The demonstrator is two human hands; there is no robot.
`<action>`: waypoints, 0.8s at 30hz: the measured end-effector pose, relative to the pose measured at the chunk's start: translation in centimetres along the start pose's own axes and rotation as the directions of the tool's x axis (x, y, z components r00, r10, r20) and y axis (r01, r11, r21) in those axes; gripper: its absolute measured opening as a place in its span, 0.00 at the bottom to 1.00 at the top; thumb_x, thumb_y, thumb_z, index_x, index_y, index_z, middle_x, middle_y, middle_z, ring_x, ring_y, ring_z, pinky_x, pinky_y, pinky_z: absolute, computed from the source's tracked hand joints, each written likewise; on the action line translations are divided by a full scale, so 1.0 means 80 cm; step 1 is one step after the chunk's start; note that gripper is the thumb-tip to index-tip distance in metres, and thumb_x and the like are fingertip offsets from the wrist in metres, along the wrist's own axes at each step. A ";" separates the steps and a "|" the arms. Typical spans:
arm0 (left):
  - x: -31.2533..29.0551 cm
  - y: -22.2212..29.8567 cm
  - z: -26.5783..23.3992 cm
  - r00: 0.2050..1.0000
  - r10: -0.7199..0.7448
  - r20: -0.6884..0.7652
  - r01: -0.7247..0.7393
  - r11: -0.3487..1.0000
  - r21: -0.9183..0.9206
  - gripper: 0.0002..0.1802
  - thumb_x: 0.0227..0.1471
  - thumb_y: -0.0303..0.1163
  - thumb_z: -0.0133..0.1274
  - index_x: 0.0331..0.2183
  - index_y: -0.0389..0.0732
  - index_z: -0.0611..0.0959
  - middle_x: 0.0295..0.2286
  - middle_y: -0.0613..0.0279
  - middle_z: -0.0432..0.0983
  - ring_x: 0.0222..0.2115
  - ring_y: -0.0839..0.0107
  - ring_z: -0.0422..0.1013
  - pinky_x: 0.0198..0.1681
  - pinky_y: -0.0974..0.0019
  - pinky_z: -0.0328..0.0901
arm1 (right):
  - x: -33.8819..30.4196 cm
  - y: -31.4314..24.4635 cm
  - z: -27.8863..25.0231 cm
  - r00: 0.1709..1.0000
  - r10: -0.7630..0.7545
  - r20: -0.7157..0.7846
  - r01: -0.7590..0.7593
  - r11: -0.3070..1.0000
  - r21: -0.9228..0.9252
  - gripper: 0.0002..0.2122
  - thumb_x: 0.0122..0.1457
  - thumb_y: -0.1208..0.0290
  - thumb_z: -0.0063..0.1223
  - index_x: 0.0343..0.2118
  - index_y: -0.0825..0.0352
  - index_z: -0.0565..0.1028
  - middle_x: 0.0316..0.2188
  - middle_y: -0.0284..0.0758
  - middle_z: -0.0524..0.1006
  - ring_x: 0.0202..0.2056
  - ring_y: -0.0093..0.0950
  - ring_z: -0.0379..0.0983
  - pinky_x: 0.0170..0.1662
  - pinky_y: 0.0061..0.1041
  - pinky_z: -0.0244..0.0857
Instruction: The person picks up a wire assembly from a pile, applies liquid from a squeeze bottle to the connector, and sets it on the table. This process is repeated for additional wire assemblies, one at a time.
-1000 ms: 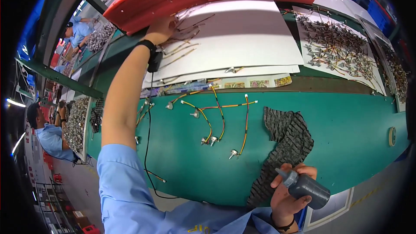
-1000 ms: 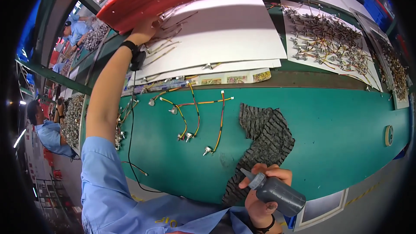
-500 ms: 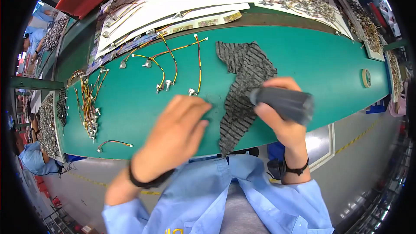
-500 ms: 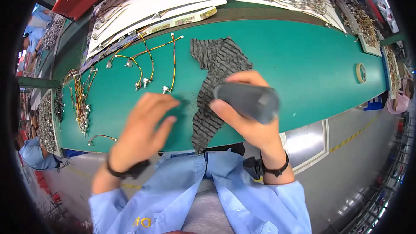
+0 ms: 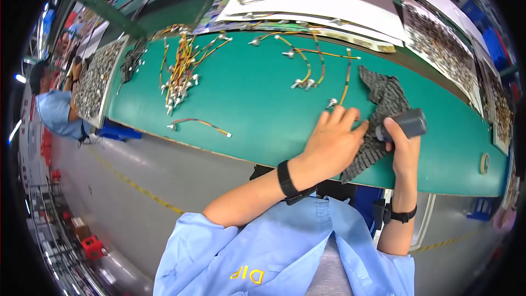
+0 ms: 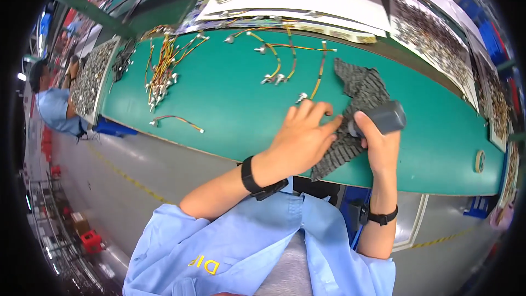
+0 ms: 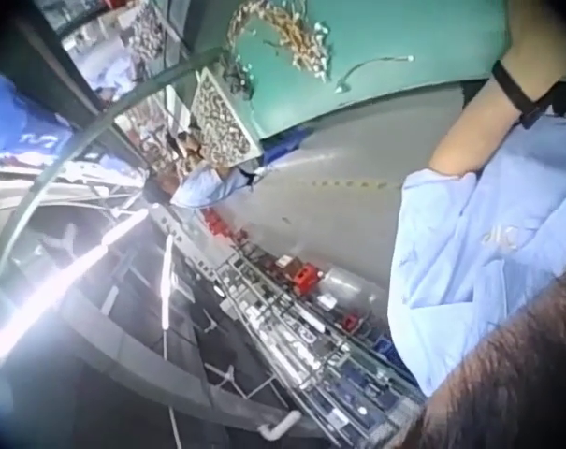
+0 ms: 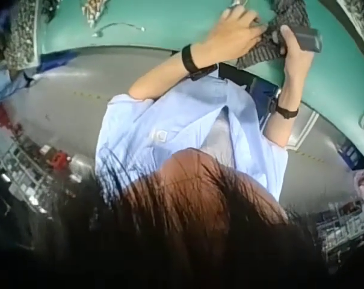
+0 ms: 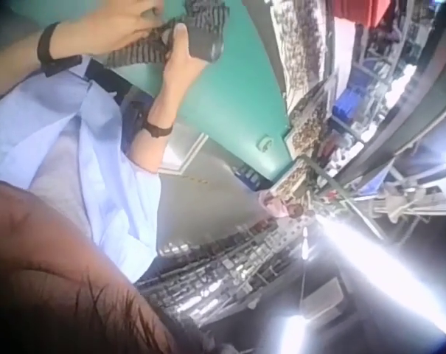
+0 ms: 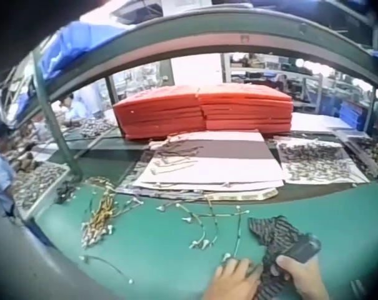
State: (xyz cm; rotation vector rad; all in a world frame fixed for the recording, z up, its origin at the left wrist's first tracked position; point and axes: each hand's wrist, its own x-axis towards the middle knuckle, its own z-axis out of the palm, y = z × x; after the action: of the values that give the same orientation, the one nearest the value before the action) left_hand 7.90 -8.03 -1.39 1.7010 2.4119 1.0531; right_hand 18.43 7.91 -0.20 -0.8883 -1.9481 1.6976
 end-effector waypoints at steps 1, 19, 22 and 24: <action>-0.003 -0.001 -0.002 1.000 -0.025 -0.015 0.025 1.000 0.009 0.19 0.47 0.30 0.57 0.44 0.39 0.80 0.42 0.56 0.68 0.44 0.59 0.63 0.43 0.58 0.59 | -0.003 0.001 0.001 1.000 -0.002 -0.015 0.002 1.000 0.023 0.10 0.55 0.66 0.59 0.33 0.66 0.73 0.25 0.29 0.74 0.21 0.15 0.64 0.17 0.14 0.51; -0.229 -0.166 -0.239 0.704 -0.486 -0.518 0.683 0.665 0.304 0.12 0.47 0.22 0.56 0.38 0.34 0.79 0.36 0.53 0.73 0.39 0.53 0.68 0.43 0.57 0.64 | 0.006 0.034 -0.003 0.939 -0.315 -0.136 0.318 0.948 -0.003 0.12 0.58 0.68 0.56 0.39 0.71 0.74 0.39 0.38 0.75 0.29 0.19 0.68 0.24 0.16 0.58; -0.229 -0.171 -0.236 0.741 -0.502 -0.446 0.642 0.724 0.252 0.13 0.48 0.21 0.56 0.39 0.35 0.79 0.36 0.53 0.74 0.39 0.53 0.68 0.42 0.58 0.64 | 0.002 0.033 -0.009 0.946 -0.290 -0.144 0.292 0.956 -0.005 0.12 0.58 0.68 0.57 0.40 0.71 0.74 0.39 0.38 0.75 0.30 0.19 0.68 0.24 0.16 0.58; -0.227 -0.165 -0.231 0.784 -0.464 -0.413 0.579 0.787 0.213 0.14 0.48 0.20 0.56 0.40 0.35 0.78 0.35 0.54 0.74 0.38 0.54 0.69 0.41 0.60 0.64 | -0.001 0.033 -0.018 0.961 -0.237 -0.140 0.238 0.971 -0.007 0.12 0.58 0.69 0.56 0.40 0.71 0.74 0.40 0.39 0.75 0.31 0.20 0.69 0.25 0.16 0.59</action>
State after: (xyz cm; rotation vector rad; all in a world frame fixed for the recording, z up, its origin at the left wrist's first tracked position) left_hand -2.52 -35.14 -0.51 0.7917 3.1602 0.9444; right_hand 20.02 9.05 -2.55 -0.7161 -1.8681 1.4663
